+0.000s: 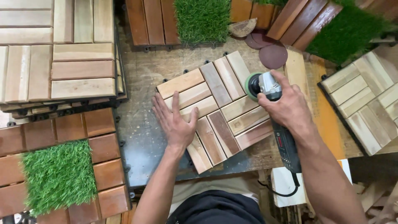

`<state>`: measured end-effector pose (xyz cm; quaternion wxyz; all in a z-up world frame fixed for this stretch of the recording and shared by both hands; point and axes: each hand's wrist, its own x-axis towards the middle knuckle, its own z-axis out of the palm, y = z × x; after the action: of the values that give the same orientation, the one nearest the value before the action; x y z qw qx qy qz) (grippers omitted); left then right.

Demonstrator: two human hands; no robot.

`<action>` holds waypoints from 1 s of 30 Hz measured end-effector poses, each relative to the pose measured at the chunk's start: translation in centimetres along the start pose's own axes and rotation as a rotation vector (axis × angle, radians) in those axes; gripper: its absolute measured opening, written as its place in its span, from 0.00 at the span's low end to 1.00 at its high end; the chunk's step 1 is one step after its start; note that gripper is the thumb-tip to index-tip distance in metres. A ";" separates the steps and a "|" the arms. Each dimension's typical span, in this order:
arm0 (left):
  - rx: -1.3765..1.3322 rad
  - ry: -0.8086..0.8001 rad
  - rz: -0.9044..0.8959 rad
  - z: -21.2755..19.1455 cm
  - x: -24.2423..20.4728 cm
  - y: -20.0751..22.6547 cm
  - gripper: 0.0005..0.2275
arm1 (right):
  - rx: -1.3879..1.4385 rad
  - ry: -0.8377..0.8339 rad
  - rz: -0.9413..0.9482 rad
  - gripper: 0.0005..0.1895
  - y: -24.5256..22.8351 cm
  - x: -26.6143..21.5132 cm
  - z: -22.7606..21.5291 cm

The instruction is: Using an orbital sander to smooth the surface of interlocking wooden floor tiles on a workbench.

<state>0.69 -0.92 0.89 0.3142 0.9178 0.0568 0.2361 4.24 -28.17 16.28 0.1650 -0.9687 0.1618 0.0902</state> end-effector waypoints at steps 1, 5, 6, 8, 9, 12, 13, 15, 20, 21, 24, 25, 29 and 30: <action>-0.003 0.001 0.004 0.0 0.0 0.0 0.36 | 0.001 0.005 0.001 0.41 -0.8 -0.9 0.1; 0.000 -0.003 -0.007 -0.3 -0.1 0.1 0.36 | 0.009 -0.120 -0.049 0.42 -4.5 -4.2 0.8; -0.008 -0.006 -0.001 -0.4 0.0 0.1 0.36 | 0.017 -0.150 -0.080 0.41 -5.4 -5.1 1.0; -0.011 -0.017 0.001 -0.4 0.0 -0.1 0.34 | 0.002 -0.180 -0.102 0.41 -6.0 -5.5 1.7; -0.013 -0.025 -0.001 -0.4 -0.1 -0.2 0.32 | -0.014 -0.212 -0.129 0.40 -6.3 -5.7 2.1; -0.033 -0.040 -0.003 -0.6 -0.1 -0.5 0.26 | -0.012 -0.213 -0.136 0.40 -6.8 -5.4 1.7; -0.032 -0.037 -0.004 -0.5 -0.1 -0.6 0.26 | -0.012 -0.213 -0.140 0.40 -6.2 -5.0 1.5; -0.049 -0.046 -0.013 -0.2 -0.3 -0.8 0.25 | -0.011 -0.169 -0.098 0.40 -5.1 -4.2 1.1; -0.022 -0.023 -0.004 0.2 -0.2 -0.7 0.25 | -0.019 -0.047 -0.043 0.40 -1.2 -0.3 -0.1; -0.010 -0.009 0.000 0.3 -0.2 -0.6 0.25 | -0.002 -0.020 -0.017 0.41 -0.8 0.2 -0.6; 0.006 0.005 0.004 0.5 -0.2 -0.6 0.26 | -0.018 -0.012 0.004 0.41 -0.3 0.2 -0.5; 0.005 0.007 0.004 0.5 -0.1 -0.6 0.26 | -0.018 -0.010 0.003 0.41 -0.8 -0.2 -0.2; 0.012 0.005 0.006 0.5 -0.2 -0.7 0.25 | 0.010 -0.099 -0.014 0.41 -3.6 -2.8 1.0; 0.010 0.001 0.009 0.5 -0.2 -0.8 0.25 | 0.028 -0.128 -0.028 0.42 -4.7 -3.6 1.3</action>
<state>0.81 -0.62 0.04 0.3086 0.9194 0.0541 0.2379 2.37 -22.55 17.24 0.1899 -0.9607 0.1386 0.1475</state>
